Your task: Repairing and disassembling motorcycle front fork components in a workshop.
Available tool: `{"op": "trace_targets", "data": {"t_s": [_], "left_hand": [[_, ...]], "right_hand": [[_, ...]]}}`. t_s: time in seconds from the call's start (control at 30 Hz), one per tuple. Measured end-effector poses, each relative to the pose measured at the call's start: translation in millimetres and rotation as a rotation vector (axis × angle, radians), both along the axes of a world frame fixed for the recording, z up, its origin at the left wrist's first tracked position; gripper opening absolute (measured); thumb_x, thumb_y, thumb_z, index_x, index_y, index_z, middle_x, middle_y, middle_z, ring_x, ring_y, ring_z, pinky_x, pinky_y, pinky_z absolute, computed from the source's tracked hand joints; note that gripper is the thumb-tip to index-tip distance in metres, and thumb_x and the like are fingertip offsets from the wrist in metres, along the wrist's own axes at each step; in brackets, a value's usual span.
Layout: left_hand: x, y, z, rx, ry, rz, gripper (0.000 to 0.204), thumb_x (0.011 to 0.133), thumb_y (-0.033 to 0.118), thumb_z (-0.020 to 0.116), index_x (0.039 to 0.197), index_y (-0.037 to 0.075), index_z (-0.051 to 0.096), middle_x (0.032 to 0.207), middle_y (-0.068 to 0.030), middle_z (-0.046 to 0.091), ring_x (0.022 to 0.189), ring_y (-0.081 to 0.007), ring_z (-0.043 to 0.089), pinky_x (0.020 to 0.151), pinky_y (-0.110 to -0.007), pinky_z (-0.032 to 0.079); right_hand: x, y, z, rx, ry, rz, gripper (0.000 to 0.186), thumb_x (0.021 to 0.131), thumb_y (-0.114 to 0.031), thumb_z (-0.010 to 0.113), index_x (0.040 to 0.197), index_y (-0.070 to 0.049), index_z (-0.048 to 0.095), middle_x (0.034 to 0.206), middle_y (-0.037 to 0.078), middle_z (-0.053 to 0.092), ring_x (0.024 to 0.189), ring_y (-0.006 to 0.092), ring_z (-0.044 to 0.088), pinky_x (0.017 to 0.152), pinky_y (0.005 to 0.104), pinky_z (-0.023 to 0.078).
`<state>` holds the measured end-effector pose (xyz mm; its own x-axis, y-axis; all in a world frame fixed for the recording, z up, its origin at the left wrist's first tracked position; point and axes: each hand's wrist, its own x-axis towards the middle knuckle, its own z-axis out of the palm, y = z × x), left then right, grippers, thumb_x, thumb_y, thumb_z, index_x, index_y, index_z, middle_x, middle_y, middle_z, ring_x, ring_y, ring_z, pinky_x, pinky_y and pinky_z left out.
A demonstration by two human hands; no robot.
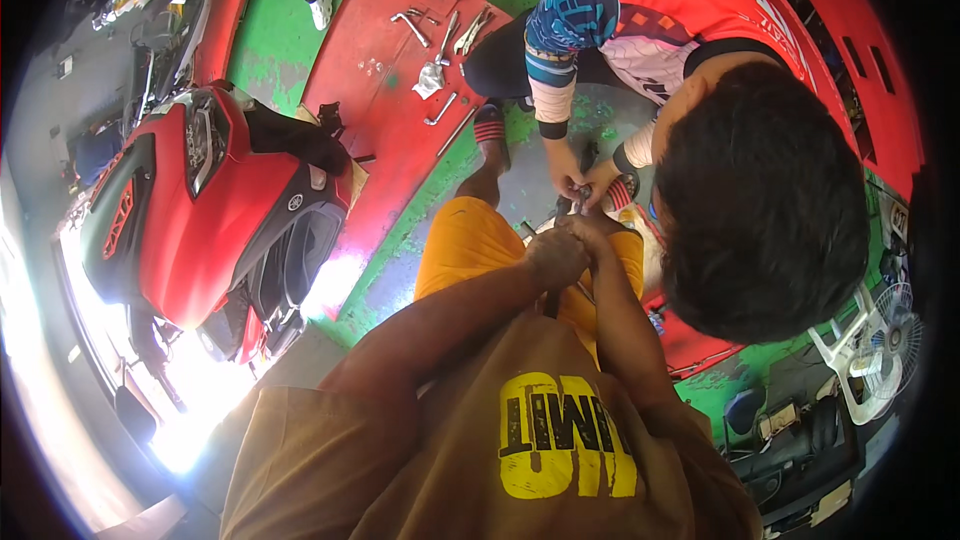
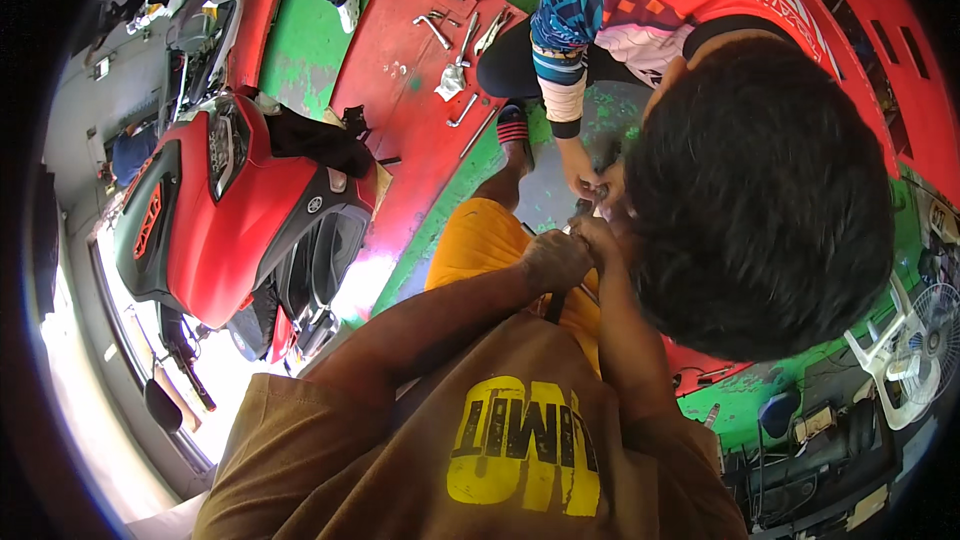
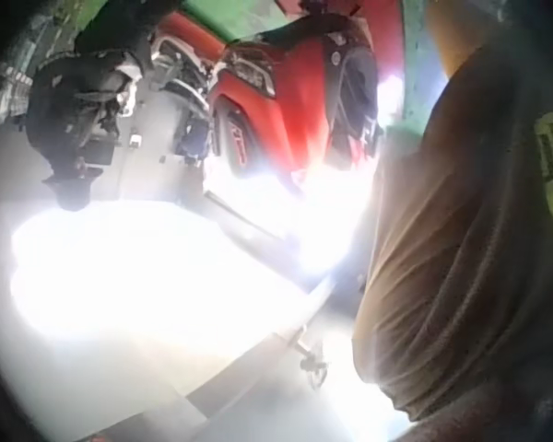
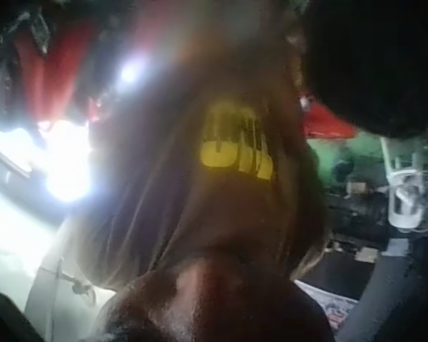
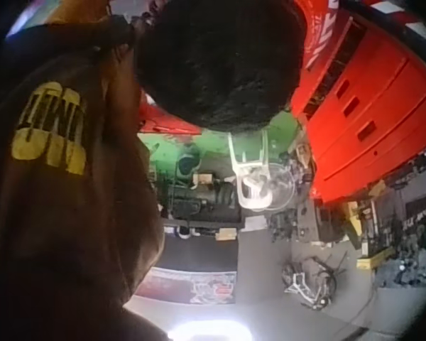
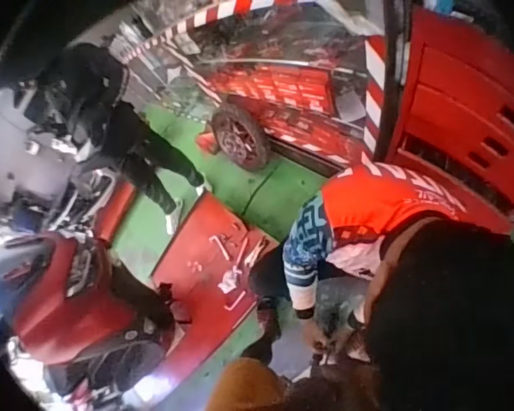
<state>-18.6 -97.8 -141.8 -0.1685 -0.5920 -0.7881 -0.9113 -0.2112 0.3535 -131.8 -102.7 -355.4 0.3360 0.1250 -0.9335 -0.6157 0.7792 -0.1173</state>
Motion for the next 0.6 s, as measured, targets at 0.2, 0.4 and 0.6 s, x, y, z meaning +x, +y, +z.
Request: {"op": "trace_targets", "data": {"t_s": [0.2,0.4,0.6], "left_hand": [[-3,-4,7,-0.218,0.061,0.009,0.017,0.079,0.014,0.055,0.083,0.004,0.069,0.079,-0.0155,0.067,0.073,-0.0268,0.068,0.059,-0.037,0.055],[21,20,86,-0.163,0.099,0.240,0.016,0.076,0.012,0.056,0.082,0.002,0.066,0.071,-0.0182,0.064,0.069,-0.0327,0.067,0.059,-0.040,0.053],[58,151,117,-0.145,-0.203,0.771,0.022,0.078,0.022,0.056,0.084,0.003,0.066,0.082,-0.0231,0.065,0.074,-0.0366,0.065,0.065,-0.045,0.052]], "right_hand": [[-8,-34,12,0.260,-0.028,-0.008,0.010,0.084,-0.018,0.057,0.089,-0.010,0.055,0.074,0.004,0.057,0.059,0.0143,0.054,0.054,0.0255,0.043],[6,-68,166,-0.465,-0.334,0.116,0.040,0.090,-0.049,0.051,0.081,-0.011,0.056,0.069,0.000,0.055,0.056,0.0097,0.050,0.050,0.0260,0.039],[-81,-97,192,-0.471,-0.184,0.138,0.045,0.091,-0.051,0.048,0.072,-0.010,0.051,0.058,0.001,0.048,0.044,0.0124,0.045,0.044,0.0270,0.038]]}}
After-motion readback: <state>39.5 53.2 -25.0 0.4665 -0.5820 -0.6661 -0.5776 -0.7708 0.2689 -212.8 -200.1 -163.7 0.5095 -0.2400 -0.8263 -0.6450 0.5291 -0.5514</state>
